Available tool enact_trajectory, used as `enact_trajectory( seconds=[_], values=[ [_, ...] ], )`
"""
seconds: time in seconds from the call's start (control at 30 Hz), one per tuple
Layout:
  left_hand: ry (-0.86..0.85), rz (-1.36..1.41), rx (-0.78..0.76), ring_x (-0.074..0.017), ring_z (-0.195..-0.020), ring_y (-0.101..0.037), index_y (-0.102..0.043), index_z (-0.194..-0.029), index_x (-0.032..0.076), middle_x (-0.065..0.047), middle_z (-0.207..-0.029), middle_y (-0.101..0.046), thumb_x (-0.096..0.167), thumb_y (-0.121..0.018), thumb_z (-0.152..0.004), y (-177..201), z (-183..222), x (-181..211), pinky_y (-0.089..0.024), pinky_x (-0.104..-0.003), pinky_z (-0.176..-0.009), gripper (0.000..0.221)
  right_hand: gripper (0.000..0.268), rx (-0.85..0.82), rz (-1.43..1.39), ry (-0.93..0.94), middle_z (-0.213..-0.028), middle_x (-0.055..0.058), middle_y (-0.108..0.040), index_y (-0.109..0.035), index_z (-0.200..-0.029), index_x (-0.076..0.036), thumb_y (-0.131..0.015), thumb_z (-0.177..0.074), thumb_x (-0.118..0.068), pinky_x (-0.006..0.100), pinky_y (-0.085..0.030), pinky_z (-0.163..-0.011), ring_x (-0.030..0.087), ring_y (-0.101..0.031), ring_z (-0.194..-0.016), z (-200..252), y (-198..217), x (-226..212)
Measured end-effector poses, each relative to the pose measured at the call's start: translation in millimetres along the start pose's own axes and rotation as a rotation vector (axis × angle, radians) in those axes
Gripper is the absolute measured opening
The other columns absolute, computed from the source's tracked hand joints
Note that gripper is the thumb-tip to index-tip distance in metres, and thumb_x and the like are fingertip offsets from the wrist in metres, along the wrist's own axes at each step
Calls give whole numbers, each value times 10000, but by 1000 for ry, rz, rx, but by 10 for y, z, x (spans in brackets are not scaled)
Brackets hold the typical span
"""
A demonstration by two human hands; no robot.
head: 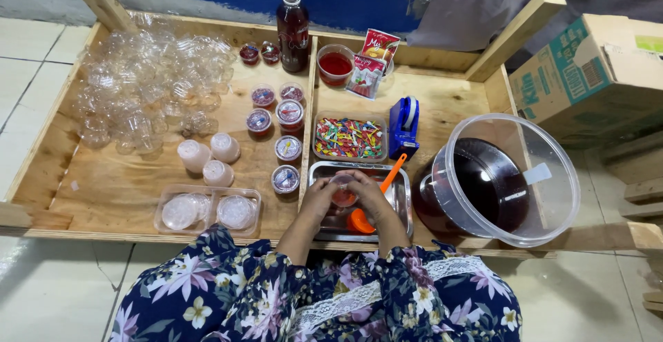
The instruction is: The person prepares a beverage by ladling dark liquid from a large container into smaller cups, adds colorful toppings from a tray, and seals the cups using a manual sealing machine.
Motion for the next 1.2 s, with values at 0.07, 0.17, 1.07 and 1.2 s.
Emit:
enact_trajectory(
  seconds=[0.07, 0.17, 1.07, 1.2],
  values=[
    [-21, -26, -30, -301, -668, -727, -700, -1199, 72, -221, -963, -684, 293, -761, -808, -33, 55, 35, -648, -371, -580, 453, 420, 15, 21, 15, -945, 169, -718, -711, -1203, -115, -693, -787, -66, 446, -653, -542, 324, -739, -762, -368, 233, 258],
    [-64, -82, -55, -308, -749, -727, -700, -1228, 80, -210, -1009, -694, 294, -811, -786, -65, -1, -26, -645, -391, -607, 503, 383, 53, 64, 49, -918, 178, -713, -719, -1169, -105, -709, -789, -67, 433, -651, -530, 313, -733, -752, -567, 370, 380],
    [-37, -50, 31, -282, -626, -729, -704, -1194, 98, -175, -958, -709, 317, -740, -836, 12, 110, 59, -638, -346, -536, 421, 511, -74, 34, 59, -953, 124, -732, -688, -1236, -78, -688, -735, 27, 400, -655, -685, 257, -733, -827, -80, 6, 32],
    [-65, -57, -22, -296, -694, -725, -686, -1233, 67, -198, -991, -700, 388, -794, -823, -53, 251, 147, -640, -363, -606, 532, 377, -8, -2, 32, -923, 131, -743, -714, -1199, -100, -676, -824, -98, 386, -648, -682, 237, -729, -813, -253, 172, 150]
  ],
)
Point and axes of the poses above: each hand's wrist, its own z-axis away from the middle knuckle, its own y-axis out of the back of the hand, x = y × z, the point moved 7 cm from there along -z, towards the middle knuckle
